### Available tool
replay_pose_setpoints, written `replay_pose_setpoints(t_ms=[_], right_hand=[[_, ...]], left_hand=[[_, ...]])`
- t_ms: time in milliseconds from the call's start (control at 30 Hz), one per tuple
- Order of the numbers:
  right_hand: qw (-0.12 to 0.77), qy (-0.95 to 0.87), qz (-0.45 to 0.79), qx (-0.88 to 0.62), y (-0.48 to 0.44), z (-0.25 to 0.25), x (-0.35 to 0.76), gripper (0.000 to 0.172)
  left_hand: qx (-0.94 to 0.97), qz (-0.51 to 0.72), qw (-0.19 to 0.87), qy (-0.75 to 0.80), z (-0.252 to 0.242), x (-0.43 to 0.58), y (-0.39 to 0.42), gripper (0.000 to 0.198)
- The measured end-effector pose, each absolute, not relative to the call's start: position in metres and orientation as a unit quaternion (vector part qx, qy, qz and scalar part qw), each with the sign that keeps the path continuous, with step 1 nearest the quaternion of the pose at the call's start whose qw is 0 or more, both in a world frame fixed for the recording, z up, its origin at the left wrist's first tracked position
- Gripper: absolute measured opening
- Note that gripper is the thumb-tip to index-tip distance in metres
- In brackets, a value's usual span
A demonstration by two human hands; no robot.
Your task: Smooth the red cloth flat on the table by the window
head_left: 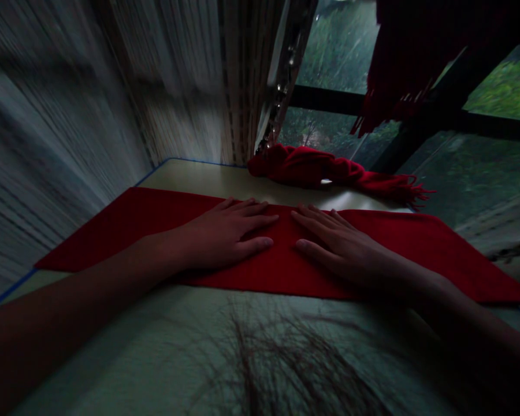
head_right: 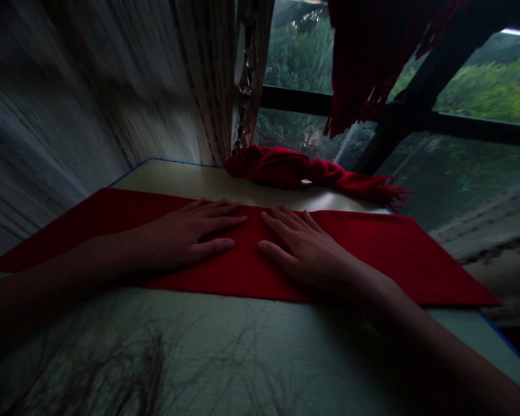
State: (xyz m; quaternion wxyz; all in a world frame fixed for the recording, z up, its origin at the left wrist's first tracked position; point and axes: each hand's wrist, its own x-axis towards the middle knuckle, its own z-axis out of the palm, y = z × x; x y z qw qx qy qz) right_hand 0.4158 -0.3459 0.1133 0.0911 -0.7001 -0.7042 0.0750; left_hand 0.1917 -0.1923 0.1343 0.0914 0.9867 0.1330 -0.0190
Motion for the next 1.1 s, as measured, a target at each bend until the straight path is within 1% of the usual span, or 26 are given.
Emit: replay_pose_setpoints(t_ms=[367,567,733,900,1100], right_hand=[[0.1,-0.705,0.068,-0.698,-0.346,0.112,0.4175,0.077],[0.086,-0.7,0.081,-0.705,-0.3459,0.1157,0.416,0.082],[0.094,-0.699,0.085,-0.704,-0.3457,0.1172,0.4151,0.08],[0.086,-0.703,0.086,-0.701,-0.3454,0.1178,0.4146,0.082],[0.096,-0.712,0.074,-0.691,-0.3451,0.1158,0.4161,0.078]], left_hand=[[0.987,-0.019,0.09,0.135,0.1354,0.1915,-0.1927,0.061],[0.987,-0.019,0.091,0.134,0.1345,0.1914,-0.1922,0.061],[0.986,-0.021,0.091,0.137,0.1357,0.1914,-0.1934,0.061],[0.986,-0.021,0.094,0.138,0.1361,0.1917,-0.1931,0.061],[0.987,-0.019,0.086,0.135,0.1346,0.1926,-0.1923,0.06]])
